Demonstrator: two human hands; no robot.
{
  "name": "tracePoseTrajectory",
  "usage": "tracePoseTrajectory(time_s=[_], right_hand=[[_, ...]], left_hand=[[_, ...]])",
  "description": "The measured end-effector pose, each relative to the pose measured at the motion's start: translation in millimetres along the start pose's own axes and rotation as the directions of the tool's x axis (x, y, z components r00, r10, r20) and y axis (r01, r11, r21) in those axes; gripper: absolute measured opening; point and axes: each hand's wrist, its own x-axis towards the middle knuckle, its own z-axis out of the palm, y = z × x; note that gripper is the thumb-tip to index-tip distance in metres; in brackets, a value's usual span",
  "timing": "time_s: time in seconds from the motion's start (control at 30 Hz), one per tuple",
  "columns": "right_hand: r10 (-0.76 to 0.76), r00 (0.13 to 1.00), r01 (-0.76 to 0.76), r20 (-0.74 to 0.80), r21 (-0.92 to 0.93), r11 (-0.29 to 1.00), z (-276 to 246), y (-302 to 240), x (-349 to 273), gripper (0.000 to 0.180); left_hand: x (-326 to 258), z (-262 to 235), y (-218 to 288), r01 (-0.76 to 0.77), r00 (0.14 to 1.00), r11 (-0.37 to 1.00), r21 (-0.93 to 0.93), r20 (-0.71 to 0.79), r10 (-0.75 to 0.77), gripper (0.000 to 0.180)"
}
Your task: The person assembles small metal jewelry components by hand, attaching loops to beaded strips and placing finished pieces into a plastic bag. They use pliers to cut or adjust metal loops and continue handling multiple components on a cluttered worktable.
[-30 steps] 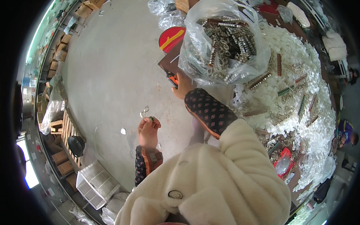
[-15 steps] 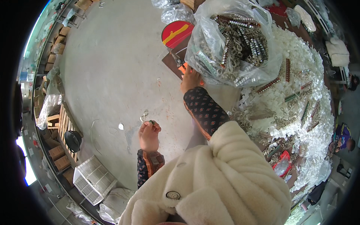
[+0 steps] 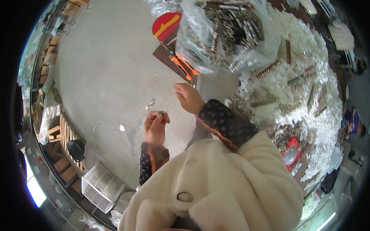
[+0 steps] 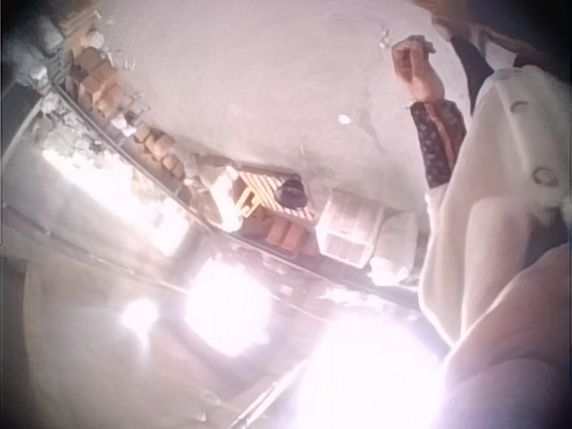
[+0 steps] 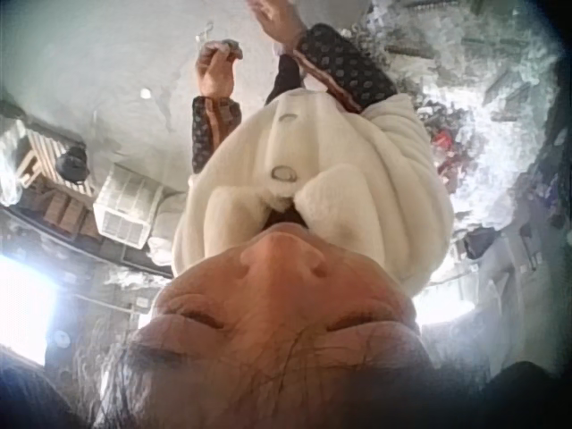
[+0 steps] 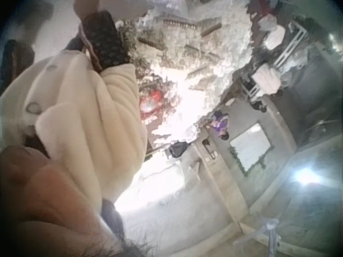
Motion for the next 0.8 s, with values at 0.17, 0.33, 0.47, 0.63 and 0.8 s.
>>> tracePoseTrajectory(time_s=[0.17, 0.33, 0.47, 0.63, 0.8], right_hand=[[0.305, 0.938, -0.345, 0.167, 0.549, 0.761, -87.8, -33.0, -79.5, 0.026], [0.340, 0.940, -0.301, -0.020, 0.423, 0.855, -173.1, -45.4, -167.6, 0.030], [0.455, 0.854, -0.265, -0.254, 0.539, 0.799, -213.3, -32.2, -262.3, 0.021], [0.616, 0.672, -0.146, -0.412, 0.742, 0.655, -264.0, 19.9, -366.3, 0.016], [0.708, 0.434, -0.115, -0.557, 0.745, 0.657, -316.2, 59.5, -470.6, 0.016]], left_hand=[[3.4, 59.3, -31.9, 0.131, 0.938, 0.986, 0.104, 0.310, -0.157, 0.006], [-17.3, 135.1, -88.9, 0.034, 0.761, 0.849, 0.528, 0.537, -0.365, 0.011], [-57.6, 195.9, -150.4, -0.140, 0.573, 0.674, 0.725, 0.615, -0.542, 0.015], [-108.1, 260.9, -245.3, -0.038, 0.500, 0.605, 0.796, 0.539, -0.678, 0.020], [-151.6, 295.7, -323.4, -0.117, 0.467, 0.495, 0.861, 0.488, -0.738, 0.017]])
